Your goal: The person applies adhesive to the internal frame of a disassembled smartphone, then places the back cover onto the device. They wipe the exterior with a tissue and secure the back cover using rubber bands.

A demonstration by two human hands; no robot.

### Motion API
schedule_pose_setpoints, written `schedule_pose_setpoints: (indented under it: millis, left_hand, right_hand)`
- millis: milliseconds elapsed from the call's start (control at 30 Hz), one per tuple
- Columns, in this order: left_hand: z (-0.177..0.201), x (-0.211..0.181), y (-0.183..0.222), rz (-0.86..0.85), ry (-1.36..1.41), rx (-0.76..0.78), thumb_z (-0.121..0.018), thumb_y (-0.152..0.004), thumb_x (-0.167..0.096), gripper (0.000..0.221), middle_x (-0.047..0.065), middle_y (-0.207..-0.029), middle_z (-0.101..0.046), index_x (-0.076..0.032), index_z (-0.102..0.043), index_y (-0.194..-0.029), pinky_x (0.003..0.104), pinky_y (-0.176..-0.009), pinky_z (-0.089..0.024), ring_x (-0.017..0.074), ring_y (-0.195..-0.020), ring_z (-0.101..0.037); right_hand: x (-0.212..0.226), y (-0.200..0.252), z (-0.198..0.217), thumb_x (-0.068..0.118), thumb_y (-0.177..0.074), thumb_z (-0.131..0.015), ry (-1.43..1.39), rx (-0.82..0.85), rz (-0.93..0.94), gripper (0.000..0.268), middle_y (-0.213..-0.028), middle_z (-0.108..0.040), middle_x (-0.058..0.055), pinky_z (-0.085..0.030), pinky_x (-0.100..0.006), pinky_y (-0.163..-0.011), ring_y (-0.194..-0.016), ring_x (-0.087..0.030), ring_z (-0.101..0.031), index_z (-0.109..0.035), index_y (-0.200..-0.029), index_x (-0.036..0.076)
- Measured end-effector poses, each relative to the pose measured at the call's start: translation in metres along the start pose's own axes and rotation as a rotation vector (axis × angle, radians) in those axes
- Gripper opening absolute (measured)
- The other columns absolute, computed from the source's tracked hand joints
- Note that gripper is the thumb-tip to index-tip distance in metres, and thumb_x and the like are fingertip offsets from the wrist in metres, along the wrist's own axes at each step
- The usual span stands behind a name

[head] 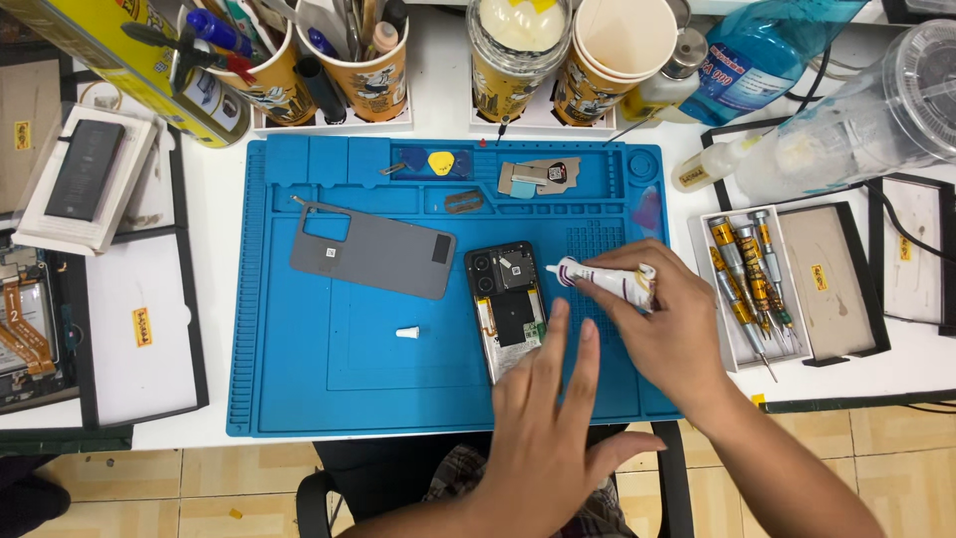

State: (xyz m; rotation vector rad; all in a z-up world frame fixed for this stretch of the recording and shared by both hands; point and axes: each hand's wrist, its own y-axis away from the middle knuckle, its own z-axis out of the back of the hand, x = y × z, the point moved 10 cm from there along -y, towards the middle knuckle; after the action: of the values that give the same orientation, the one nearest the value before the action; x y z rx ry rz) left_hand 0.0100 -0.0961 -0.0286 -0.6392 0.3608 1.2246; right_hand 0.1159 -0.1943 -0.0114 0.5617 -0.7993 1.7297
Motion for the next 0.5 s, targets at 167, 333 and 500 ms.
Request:
schedule_pose_setpoints:
  millis: [167, 333, 500]
  left_hand:
    - [-0.026, 0.006, -0.023, 0.139, 0.028, 0.074, -0.051, -0.091, -0.078, 0.109, 0.026, -0.172, -0.018, -0.005, -0.020, -0.166, 0.050, -0.103, -0.040, 0.0394, -0.146, -0.042]
    - [-0.029, 0.012, -0.035, 0.158, -0.018, 0.074, -0.047, -0.093, -0.078, 0.106, 0.029, -0.170, -0.022, -0.006, -0.020, -0.166, 0.052, -0.098, -0.039, 0.0419, -0.136, -0.048]
    - [-0.034, 0.019, -0.036, 0.188, -0.052, 0.094, -0.044, -0.096, -0.078, 0.102, 0.031, -0.169, -0.024, -0.012, -0.018, -0.167, 0.052, -0.092, -0.039, 0.0428, -0.132, -0.050]
  right_hand:
    - [-0.002, -0.014, -0.020, 0.006, -0.093, -0.079, -0.052, 0.055, 0.113, 0.015, -0.104, -0.072, -0.008, -0.056, -0.030, -0.087, -0.097, -0.020, -0.070, -0.071, -0.106, 0.006]
    - [-0.024, -0.017, -0.031, 0.007, -0.091, -0.082, -0.026, 0.005, 0.070, 0.018, -0.102, -0.072, -0.007, -0.056, -0.031, -0.086, -0.096, -0.020, -0.070, -0.071, -0.105, 0.005]
    - [-0.028, -0.016, -0.031, 0.007, -0.090, -0.082, -0.081, -0.040, 0.068, 0.016, -0.100, -0.072, -0.010, -0.058, -0.031, -0.084, -0.094, -0.022, -0.070, -0.071, -0.101, 0.004]
